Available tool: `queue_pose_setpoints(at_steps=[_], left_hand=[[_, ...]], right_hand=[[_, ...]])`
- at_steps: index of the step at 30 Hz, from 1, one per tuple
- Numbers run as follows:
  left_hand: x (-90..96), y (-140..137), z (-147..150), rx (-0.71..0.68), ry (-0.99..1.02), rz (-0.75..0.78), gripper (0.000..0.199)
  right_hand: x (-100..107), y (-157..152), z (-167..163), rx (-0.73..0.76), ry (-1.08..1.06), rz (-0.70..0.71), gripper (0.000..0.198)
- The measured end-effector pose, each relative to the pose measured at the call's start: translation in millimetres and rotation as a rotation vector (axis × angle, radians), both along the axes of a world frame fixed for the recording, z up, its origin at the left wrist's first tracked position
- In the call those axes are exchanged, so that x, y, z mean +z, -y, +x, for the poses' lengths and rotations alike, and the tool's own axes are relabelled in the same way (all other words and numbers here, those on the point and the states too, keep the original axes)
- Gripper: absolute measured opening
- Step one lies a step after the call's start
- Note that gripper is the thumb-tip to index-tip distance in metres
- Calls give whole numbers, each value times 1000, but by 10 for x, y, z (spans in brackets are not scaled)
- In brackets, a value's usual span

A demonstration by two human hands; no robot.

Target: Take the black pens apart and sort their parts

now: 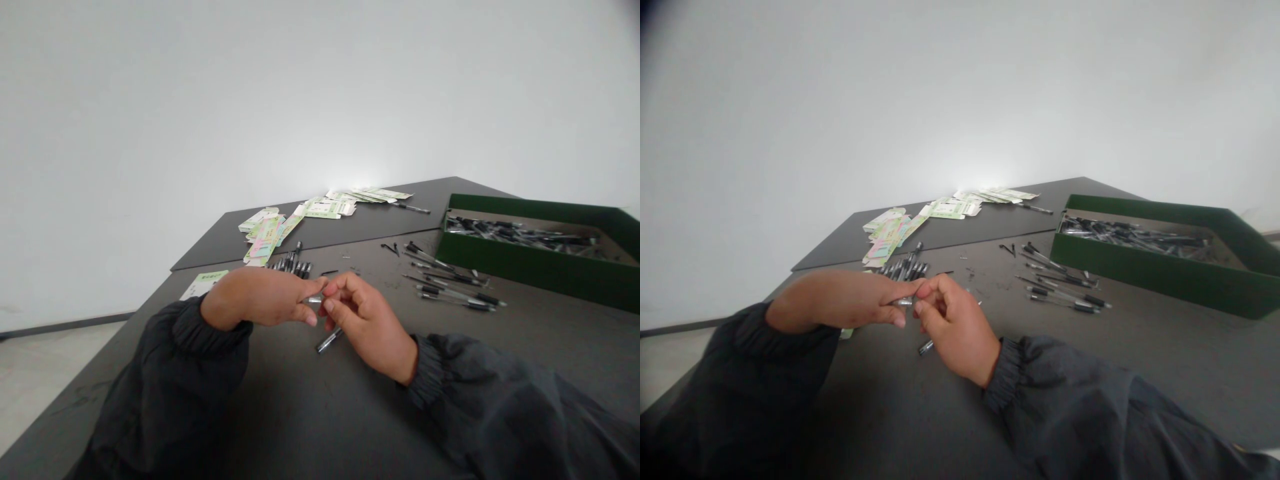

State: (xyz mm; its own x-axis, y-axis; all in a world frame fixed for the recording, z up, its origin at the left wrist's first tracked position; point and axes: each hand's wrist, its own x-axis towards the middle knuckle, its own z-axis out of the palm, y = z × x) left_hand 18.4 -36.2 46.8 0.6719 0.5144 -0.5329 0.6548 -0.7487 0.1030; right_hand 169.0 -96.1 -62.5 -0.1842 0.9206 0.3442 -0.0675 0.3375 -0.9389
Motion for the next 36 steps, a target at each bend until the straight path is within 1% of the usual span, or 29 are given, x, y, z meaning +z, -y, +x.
queue_pose_setpoints(at_steps=[5,13,19,27,30,34,36], left_hand=[[-17,-6,-5,4,27,-57,40],[16,31,22,5,-11,-23,43],[-28,3,-6,-22,23,-31,41],[-5,50,16,-2,26,-22,27],[6,74,28,6,8,-6,26],[16,105,36,3,49,19,25],[26,121,42,0,35,31,26]], right_hand=[[-5,26,-13,-52,76,47,5],[-16,24,-28,-117,153,46,3],[6,42,-24,-110,172,55,12],[30,56,-14,-118,216,81,12],[46,68,-12,-126,232,97,12],[69,68,-14,-136,237,117,12],[79,65,-16,-151,239,129,12]])
